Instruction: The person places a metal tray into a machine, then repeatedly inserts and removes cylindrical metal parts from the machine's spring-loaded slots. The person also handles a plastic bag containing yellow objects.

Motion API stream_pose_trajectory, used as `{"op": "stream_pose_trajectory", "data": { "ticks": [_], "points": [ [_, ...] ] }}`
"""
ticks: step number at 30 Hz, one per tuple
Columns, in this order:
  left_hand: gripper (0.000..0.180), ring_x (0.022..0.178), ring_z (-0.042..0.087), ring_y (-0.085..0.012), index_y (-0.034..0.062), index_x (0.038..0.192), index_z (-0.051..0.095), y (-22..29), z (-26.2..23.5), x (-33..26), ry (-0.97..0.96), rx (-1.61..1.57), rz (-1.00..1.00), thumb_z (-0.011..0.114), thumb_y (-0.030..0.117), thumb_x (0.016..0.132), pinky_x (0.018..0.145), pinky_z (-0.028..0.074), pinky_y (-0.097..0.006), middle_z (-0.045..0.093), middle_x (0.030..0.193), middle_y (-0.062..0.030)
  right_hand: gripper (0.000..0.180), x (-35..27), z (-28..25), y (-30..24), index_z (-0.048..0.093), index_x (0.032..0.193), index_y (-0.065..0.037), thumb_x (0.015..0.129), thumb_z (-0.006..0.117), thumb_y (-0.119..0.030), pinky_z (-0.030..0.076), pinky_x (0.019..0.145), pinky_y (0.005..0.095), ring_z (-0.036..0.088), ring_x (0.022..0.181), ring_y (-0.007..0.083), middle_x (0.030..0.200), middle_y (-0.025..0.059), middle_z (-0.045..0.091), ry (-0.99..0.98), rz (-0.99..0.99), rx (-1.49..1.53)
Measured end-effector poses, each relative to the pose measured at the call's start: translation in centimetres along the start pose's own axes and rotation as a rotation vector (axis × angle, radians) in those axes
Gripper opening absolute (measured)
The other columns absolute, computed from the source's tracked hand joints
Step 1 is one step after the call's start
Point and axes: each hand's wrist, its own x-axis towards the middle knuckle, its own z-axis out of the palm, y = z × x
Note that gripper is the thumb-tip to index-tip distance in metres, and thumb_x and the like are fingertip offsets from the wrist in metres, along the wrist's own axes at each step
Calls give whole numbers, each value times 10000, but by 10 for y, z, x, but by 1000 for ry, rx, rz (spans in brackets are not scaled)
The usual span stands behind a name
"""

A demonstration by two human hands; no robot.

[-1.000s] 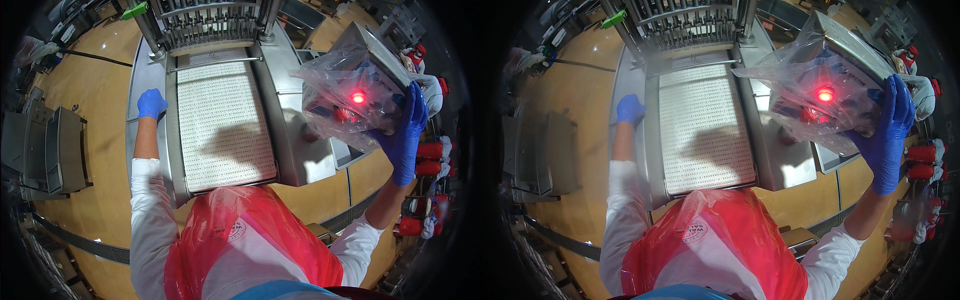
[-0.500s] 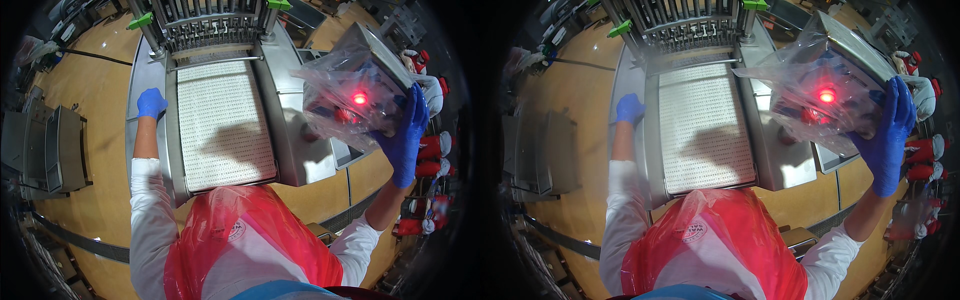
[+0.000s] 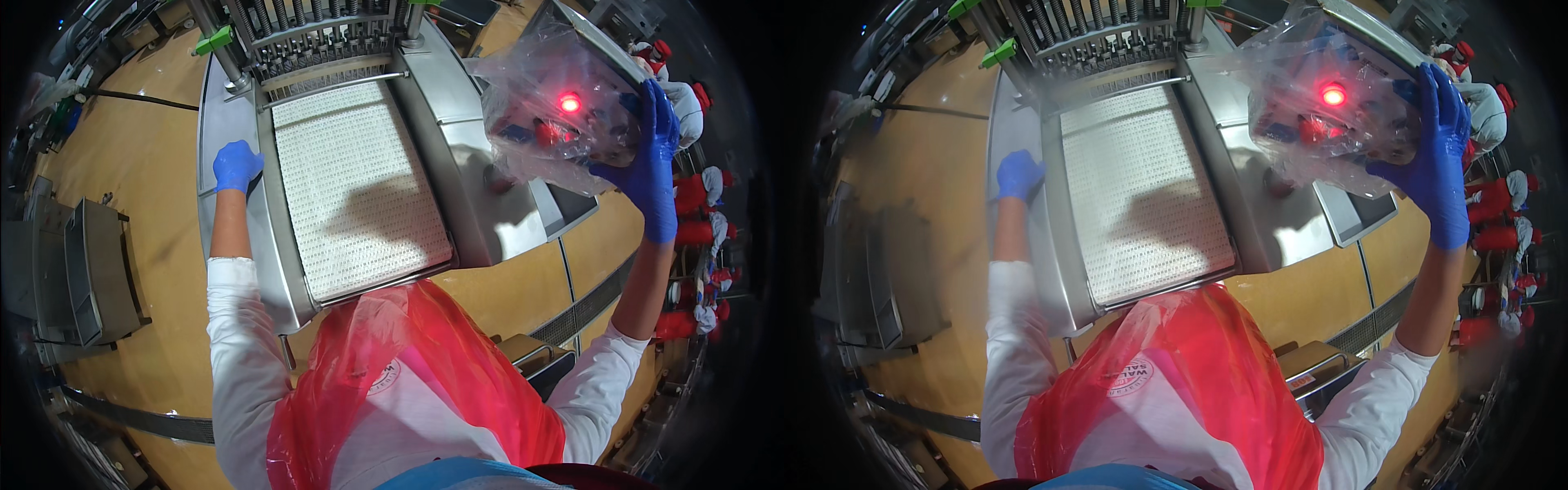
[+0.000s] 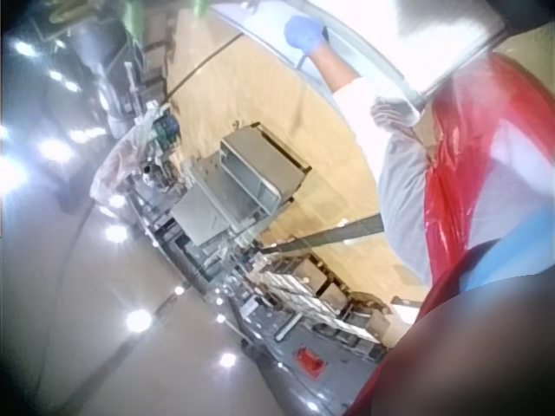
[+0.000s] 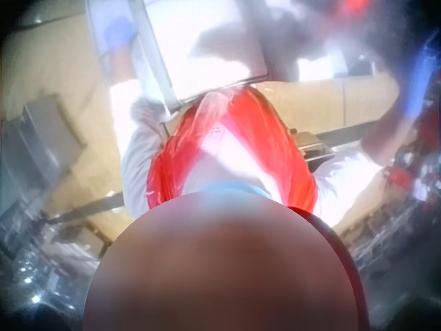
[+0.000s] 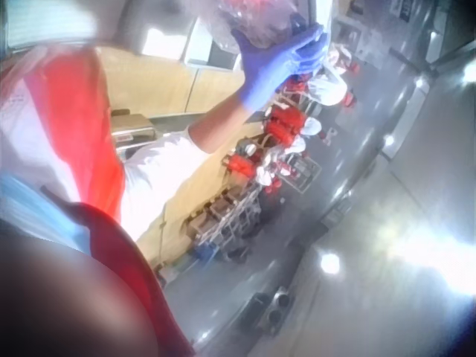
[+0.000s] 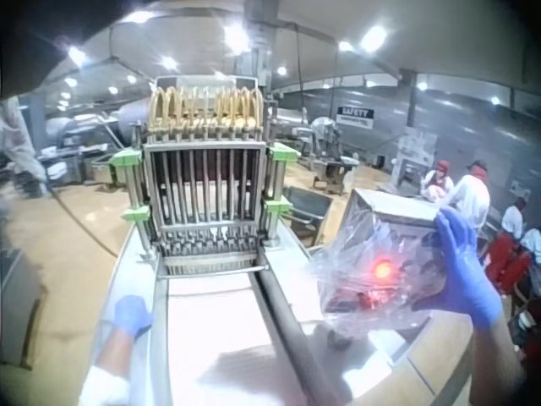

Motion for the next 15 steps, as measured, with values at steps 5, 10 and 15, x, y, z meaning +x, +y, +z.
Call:
{"op": "stream_pose_trajectory", "data": {
  "ticks": [5,10,15],
  "points": [
    [496,1067,657,-360,21,1177,679,-32,16,-50,175,-455,35,697,385,840,912,518,-414,677,1151,-216,1335,0,0,-6,301,1523,-110,368,951,-263,267,1130,495,381,1341,398,1459,177,411,81,-44,42],
    [364,1109,655,-286,-40,1189,656,-64,17,-184,647,-642,55,676,174,896,971,485,-369,674,1194,-198,1168,-2,7,-5,366,1499,-117,520,896,-467,289,1092,491,410,1314,374,1432,162,444,239,-148,74],
    [296,1038,664,-238,-52,1169,663,-91,57,-340,877,-684,-447,644,133,938,949,498,-344,690,1168,-161,1043,-4,27,-2,416,1474,-139,625,807,-601,293,1074,489,435,1287,354,1402,148,480,382,-135,60]
  ]
}}
